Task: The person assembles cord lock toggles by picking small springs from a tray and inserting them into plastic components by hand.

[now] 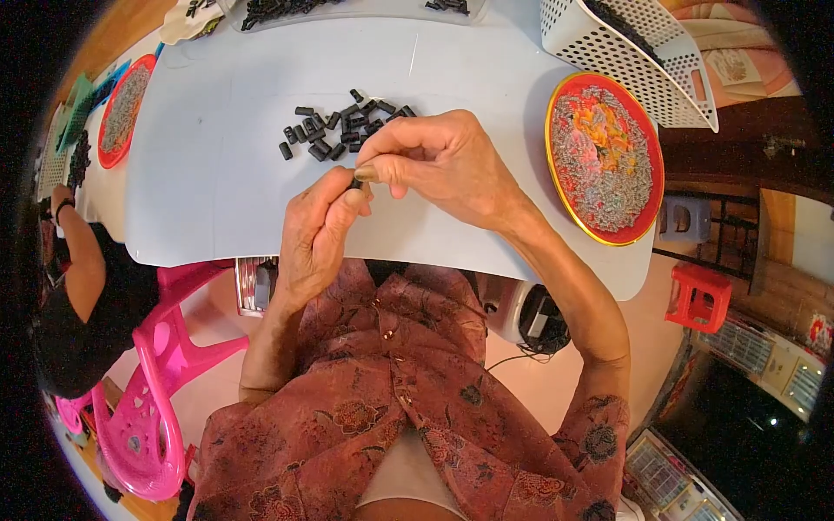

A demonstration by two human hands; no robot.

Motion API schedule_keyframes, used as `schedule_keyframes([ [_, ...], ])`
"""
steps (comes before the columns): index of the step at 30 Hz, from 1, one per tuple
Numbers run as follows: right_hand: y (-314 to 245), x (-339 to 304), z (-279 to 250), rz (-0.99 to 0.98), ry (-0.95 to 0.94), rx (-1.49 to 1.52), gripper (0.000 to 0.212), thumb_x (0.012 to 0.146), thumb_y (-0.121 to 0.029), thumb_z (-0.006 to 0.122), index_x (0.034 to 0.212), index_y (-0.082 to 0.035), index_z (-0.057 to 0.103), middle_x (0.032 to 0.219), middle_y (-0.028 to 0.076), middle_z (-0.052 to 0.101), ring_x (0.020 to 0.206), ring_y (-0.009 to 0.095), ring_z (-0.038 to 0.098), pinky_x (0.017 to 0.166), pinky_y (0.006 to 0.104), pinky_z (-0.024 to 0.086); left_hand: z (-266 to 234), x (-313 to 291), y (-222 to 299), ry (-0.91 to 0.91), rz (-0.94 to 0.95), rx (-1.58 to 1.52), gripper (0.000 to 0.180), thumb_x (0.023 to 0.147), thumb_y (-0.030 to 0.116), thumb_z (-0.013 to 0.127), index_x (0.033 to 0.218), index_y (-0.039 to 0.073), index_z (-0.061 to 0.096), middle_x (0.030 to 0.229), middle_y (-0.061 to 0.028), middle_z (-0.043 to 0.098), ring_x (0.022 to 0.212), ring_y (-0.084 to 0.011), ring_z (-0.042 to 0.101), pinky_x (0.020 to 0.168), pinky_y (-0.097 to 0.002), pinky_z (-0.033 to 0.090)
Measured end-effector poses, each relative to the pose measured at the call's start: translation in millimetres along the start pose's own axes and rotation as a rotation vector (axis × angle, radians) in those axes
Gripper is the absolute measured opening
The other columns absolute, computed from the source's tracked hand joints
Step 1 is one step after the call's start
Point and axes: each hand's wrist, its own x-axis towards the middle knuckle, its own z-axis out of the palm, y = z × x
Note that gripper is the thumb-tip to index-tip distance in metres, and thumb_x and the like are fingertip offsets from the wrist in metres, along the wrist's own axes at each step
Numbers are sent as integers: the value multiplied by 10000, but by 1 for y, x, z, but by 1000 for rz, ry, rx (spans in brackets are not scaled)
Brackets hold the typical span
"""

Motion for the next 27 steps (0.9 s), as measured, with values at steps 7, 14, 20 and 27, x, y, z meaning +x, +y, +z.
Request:
schedule_keyframes([
  [7,4,5,-1,-113,-62,-30,127,842,14,593,926,4,687,733,15,626,664,80,562,610,217,465,-1,1,0,-11,34,-40,114,922,92,518,918,-21,520,706,-113,468,599,-225,461,556,-325,393],
  [14,0,4,-1,-67,-60,-34,156,815,19,584,938,-4,678,746,-4,616,689,62,547,627,220,446,0,-1,4,25,13,29,99,882,53,564,931,-30,541,733,-120,512,609,-215,490,562,-315,414],
  [20,2,1,-1,-73,-19,-85,155,804,2,604,942,-5,675,738,1,623,689,53,542,621,218,442,3,-1,3,63,25,12,145,856,29,587,978,-47,569,755,-124,549,622,-200,528,587,-292,440],
  [27,1,-1,0,-8,12,12,92,828,-23,632,893,8,688,725,20,638,641,65,546,572,215,449,1,0,5,51,23,46,141,856,21,582,975,-51,560,746,-123,540,611,-198,521,575,-290,432],
])
